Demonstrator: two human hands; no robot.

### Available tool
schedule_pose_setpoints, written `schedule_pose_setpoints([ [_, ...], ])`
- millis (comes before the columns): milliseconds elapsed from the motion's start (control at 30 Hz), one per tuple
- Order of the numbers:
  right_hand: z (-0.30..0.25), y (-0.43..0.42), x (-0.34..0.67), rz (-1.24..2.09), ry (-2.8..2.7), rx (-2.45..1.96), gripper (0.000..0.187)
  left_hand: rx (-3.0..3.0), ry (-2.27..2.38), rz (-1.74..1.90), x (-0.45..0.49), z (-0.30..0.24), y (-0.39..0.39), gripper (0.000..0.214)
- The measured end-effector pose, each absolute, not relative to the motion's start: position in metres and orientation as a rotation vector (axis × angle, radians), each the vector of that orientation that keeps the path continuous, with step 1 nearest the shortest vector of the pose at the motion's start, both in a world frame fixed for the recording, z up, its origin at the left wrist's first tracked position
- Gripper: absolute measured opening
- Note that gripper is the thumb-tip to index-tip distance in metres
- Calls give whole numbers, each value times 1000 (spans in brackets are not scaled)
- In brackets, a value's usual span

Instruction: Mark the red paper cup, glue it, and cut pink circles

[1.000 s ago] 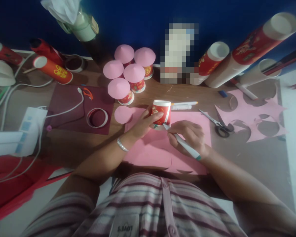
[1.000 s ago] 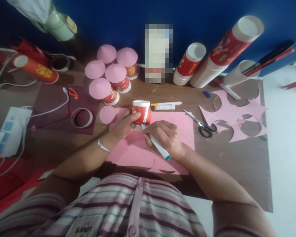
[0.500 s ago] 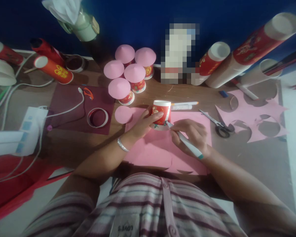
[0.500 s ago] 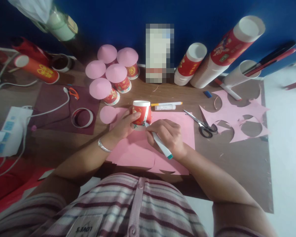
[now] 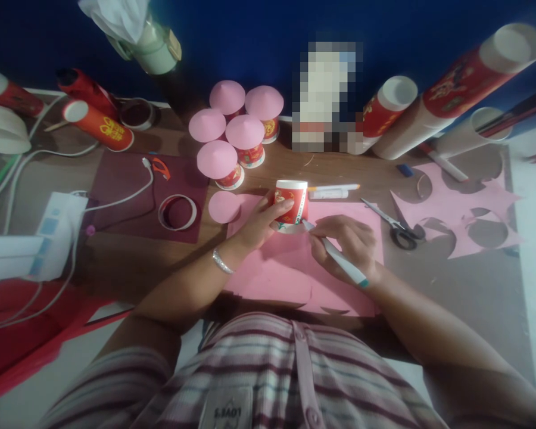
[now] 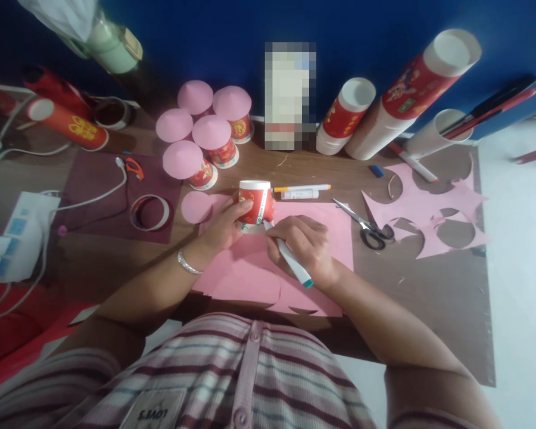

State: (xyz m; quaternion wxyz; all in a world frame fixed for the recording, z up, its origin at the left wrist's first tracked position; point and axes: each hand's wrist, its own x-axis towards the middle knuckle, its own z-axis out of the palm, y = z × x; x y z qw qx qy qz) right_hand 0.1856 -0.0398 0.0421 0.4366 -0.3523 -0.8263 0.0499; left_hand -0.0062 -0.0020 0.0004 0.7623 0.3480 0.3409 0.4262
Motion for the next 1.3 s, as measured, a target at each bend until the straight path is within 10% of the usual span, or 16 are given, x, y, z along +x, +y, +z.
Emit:
schedule_pose_setpoints([
  [1300,44,-42,184,170,-2082,-828,18,720,763,948,-4,4,-1,41],
])
